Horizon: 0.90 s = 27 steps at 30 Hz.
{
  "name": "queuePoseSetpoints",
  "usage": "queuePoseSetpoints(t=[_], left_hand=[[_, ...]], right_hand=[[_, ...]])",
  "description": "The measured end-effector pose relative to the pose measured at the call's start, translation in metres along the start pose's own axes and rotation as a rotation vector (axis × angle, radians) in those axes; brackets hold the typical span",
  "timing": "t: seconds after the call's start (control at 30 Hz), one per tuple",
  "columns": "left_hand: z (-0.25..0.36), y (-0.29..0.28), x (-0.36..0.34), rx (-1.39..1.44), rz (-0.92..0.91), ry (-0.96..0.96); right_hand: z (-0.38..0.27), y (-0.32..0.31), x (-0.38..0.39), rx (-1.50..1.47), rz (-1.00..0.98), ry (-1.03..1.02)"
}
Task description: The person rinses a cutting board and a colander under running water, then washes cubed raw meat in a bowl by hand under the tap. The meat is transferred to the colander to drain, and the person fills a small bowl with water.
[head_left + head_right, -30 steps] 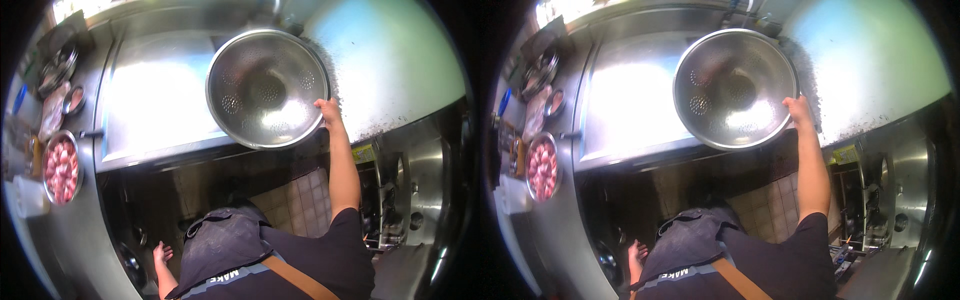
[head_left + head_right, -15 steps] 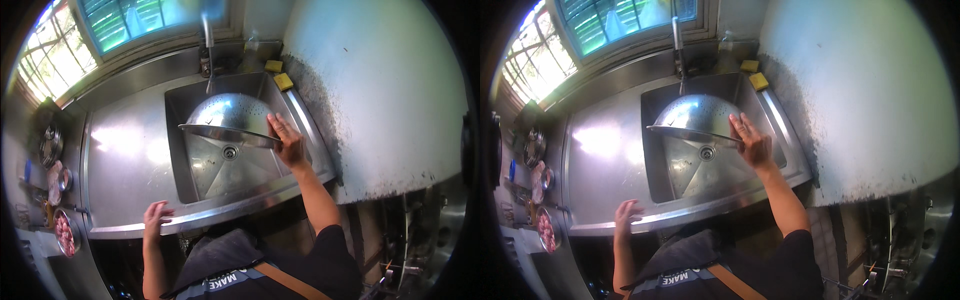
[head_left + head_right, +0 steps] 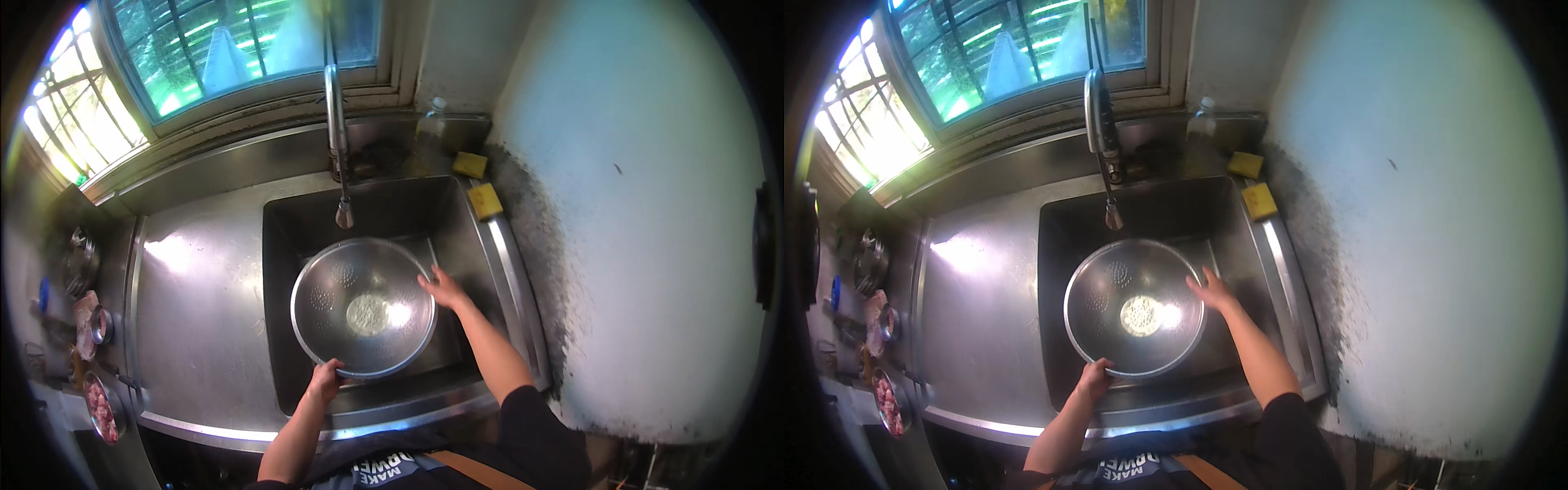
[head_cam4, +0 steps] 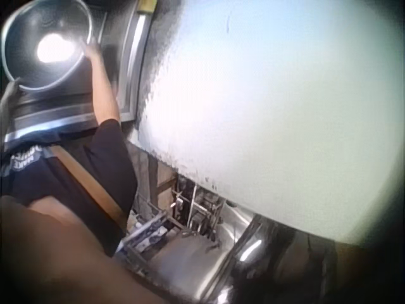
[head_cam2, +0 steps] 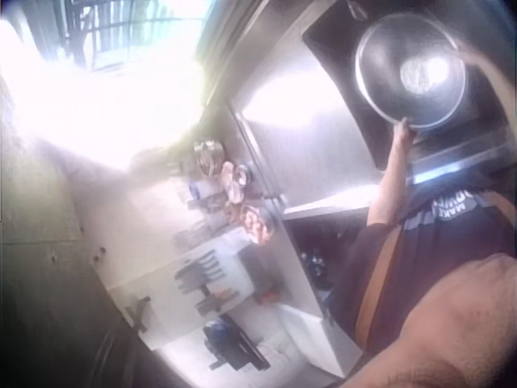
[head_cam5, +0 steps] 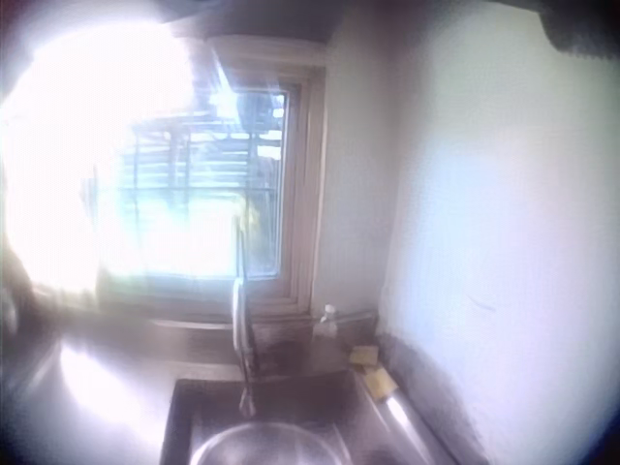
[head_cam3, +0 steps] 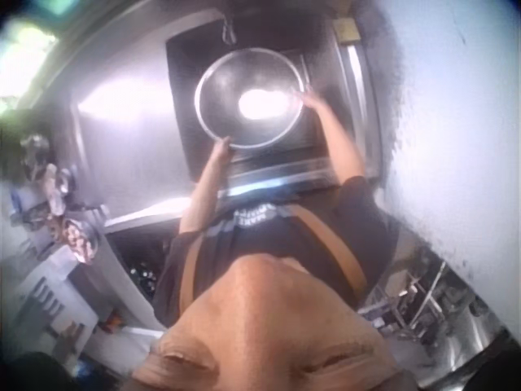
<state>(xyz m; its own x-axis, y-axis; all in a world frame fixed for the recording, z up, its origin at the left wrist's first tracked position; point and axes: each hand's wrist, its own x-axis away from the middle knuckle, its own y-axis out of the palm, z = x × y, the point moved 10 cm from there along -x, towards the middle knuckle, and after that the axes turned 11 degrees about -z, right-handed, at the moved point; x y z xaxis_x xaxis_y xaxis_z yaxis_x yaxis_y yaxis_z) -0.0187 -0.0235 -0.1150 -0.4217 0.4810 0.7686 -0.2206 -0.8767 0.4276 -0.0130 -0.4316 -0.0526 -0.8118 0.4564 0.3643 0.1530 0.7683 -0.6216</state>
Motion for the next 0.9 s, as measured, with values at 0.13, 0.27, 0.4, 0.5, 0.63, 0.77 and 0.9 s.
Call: queuePoseSetpoints(t=[0.13, 0.27, 0.4, 0.5, 0.63, 0.77, 0.9], left_hand=[[0.018, -0.018, 0.0, -0.198, 0.102, 0.001], [0.045, -0.031, -0.01, -0.301, 0.196, 0.069], [0.048, -0.041, -0.018, -0.284, 0.222, 0.074], [0.031, -0.058, -0.021, -0.28, 0.245, 0.026], [0.023, -0.047, -0.021, -0.262, 0.237, -0.063], [0.028, -0.045, -0.014, -0.294, 0.234, -0.045], [0.036, -0.034, -0.005, -0.275, 0.195, 0.009]], right_hand=[[-0.142, 0.0, -0.113, 0.02, 0.121, -0.299], [-0.253, 0.01, -0.19, 0.054, 0.28, -0.445], [-0.256, 0.055, -0.244, -0.479, -0.162, -0.343], [-0.255, 0.101, -0.2, -1.095, -0.556, -0.502], [-0.248, 0.129, -0.129, -1.477, -0.696, -0.254], [-0.297, 0.082, -0.126, -1.619, -0.611, -0.143], [-0.34, 0.035, -0.102, -1.545, -0.558, -0.218]])
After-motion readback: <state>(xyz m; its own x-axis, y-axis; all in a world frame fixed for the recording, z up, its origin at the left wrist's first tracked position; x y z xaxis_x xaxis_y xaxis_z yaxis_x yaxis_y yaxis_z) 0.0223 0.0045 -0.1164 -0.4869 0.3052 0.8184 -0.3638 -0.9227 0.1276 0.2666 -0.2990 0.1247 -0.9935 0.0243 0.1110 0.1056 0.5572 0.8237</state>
